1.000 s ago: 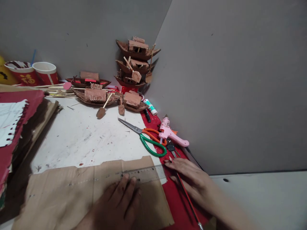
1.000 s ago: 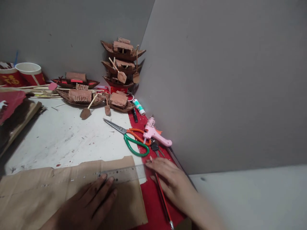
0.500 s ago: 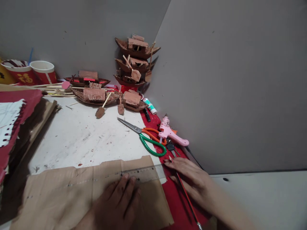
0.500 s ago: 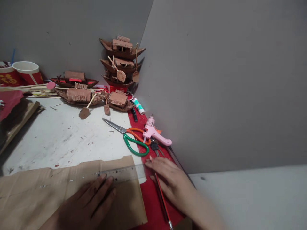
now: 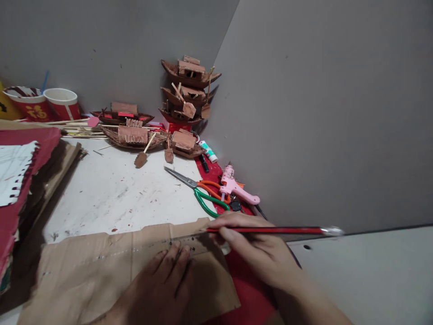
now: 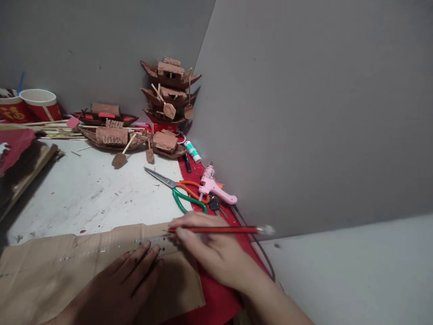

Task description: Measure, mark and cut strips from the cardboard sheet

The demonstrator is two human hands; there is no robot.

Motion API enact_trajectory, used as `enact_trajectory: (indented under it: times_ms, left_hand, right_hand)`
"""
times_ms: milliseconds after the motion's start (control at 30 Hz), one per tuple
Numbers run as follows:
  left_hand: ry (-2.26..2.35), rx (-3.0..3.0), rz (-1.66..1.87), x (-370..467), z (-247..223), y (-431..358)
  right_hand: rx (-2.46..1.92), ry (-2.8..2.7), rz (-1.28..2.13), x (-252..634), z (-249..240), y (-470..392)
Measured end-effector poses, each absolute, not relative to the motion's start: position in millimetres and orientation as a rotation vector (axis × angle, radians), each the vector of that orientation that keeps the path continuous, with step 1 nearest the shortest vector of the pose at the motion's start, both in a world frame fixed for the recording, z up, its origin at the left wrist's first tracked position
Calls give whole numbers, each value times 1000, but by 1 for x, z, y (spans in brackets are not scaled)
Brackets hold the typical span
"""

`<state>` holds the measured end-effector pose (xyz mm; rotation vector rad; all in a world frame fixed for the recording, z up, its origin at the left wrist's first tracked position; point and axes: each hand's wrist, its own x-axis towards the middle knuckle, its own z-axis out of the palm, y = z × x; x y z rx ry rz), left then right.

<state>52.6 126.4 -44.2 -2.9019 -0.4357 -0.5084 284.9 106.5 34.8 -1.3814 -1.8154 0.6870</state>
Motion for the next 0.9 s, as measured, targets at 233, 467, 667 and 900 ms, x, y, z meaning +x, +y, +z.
enact_trajectory:
  times_ms: [233,467,667,900]
  left_hand:
    - [-426,-2943,-566,53,-38,130]
    - [-444,-3263,-409,51,-36,129]
    - [-473,-3309,-390,53,-42,127]
    - [-485,-3428,-266,54,-34,129]
  right_hand:
    - [-1359,-1807,1008,246,9,133]
    - [-1350,-1885,905,245,3,138]
    - [-1339,-1904,947,244,0,140]
    - [-1361,-1963,936,243,5,141]
